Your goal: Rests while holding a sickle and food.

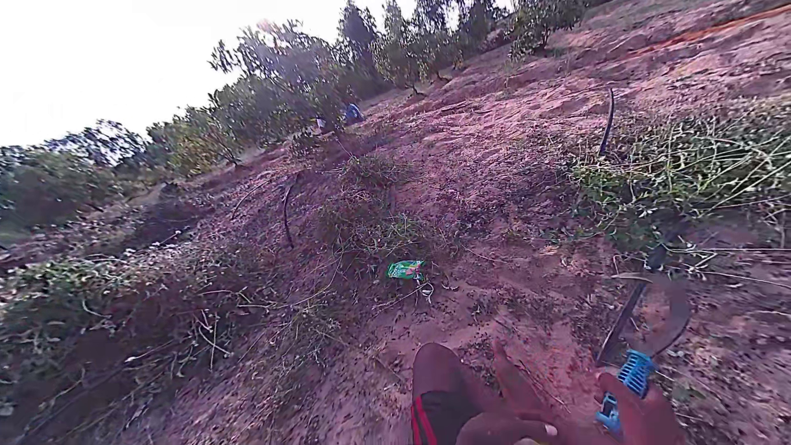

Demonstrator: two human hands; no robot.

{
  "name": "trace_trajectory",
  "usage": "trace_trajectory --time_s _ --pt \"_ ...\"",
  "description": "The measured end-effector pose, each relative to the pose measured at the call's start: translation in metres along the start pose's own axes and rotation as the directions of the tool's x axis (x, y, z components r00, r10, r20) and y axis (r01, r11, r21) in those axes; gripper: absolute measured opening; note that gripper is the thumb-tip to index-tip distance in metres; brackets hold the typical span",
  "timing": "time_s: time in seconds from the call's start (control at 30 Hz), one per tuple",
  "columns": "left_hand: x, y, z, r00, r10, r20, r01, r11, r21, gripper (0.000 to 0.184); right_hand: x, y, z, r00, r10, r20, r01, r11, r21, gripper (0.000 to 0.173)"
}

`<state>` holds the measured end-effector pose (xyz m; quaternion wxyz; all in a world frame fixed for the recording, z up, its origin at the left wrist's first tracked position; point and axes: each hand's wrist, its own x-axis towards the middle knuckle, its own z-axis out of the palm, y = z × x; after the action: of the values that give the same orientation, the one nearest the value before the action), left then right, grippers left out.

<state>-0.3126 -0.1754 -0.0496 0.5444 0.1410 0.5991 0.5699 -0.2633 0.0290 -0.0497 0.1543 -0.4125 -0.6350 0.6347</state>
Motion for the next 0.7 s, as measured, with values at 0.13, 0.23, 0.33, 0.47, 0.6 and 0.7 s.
trace_trajectory --time_s 0.13,0.23,0.33,0.47,0.6,0.7 --pt "0.004 -0.007 -0.005 0.997 -0.033 -0.066 0.032 0.999 -0.019 0.031 0.026 0.007 -0.028 0.991 -0.010 -0.134 -0.007 0.992 -0.123 0.067" --pt "0.008 -0.009 -0.006 0.995 -0.004 -0.099 0.002 1.000 -0.024 0.032 0.030 0.003 -0.032 0.990 -0.020 -0.142 0.008 0.996 -0.088 0.064" --pt "0.010 -0.015 -0.013 0.991 0.090 -0.103 -0.097 0.993 -0.065 0.031 0.024 -0.002 -0.028 0.996 0.006 -0.087 -0.007 1.000 -0.020 0.059" --pt "0.012 -0.020 -0.023 0.956 0.282 -0.085 -0.291 0.949 -0.119 0.051 0.021 -0.009 -0.031 1.000 0.018 0.001 -0.018 1.000 -0.012 0.052" --pt "0.008 -0.019 -0.021 0.923 0.370 -0.107 -0.385 0.893 -0.234 0.072 0.020 -0.019 -0.041 0.998 0.006 0.055 -0.006 1.000 0.004 0.050" --pt "0.007 -0.020 -0.022 0.915 0.394 -0.090 -0.403 0.877 -0.260 0.074 0.022 -0.020 -0.043 0.999 0.002 0.037 -0.002 1.000 0.020 0.049"
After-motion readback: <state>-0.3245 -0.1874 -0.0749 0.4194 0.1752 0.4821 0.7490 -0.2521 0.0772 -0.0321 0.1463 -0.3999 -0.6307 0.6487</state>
